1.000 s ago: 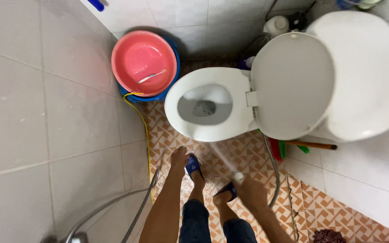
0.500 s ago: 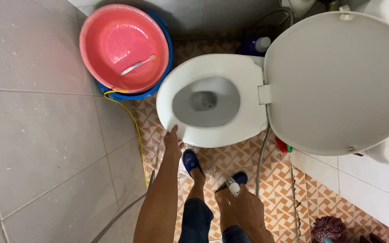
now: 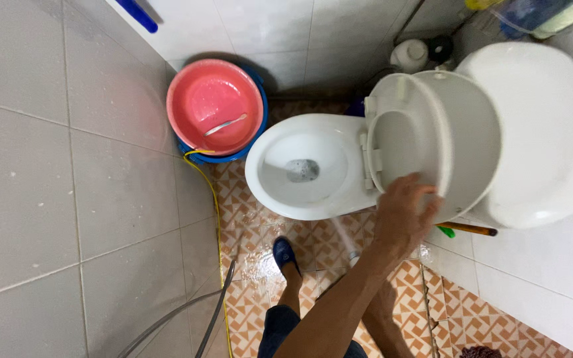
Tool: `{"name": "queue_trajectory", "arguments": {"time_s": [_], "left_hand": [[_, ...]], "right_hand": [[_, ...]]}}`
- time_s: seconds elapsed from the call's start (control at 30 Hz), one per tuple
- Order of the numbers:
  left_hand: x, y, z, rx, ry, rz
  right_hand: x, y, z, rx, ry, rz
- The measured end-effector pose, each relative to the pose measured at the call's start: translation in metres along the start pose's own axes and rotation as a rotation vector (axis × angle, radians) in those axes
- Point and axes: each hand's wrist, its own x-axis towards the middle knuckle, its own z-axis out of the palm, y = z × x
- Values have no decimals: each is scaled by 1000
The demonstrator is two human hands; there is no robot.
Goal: The person scrubs the inside of a toilet tank and the tank lid using a sponge, then rinses the tank, the lid, and the toilet bowl with a handheld sprayer before replacing the lid and washing their hands at a faucet.
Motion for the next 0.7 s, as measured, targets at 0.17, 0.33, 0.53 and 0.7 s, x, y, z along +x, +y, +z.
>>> {"name": "queue_trajectory", "arguments": {"time_s": [0.17, 0.33, 0.53, 0.7], "left_hand": [[-34, -2, -10, -52, -109, 10], [-107, -75, -85, -125, 198, -369], [-198, -158, -155, 48, 437, -632], [-228, -180, -169, 55, 484, -759]], "right_hand": [[55, -21, -87, 4, -55, 313], [111, -78, -177, 22, -31, 371], [157, -120, -202, 3, -36, 354], [160, -179, -172, -154, -134, 136]]}}
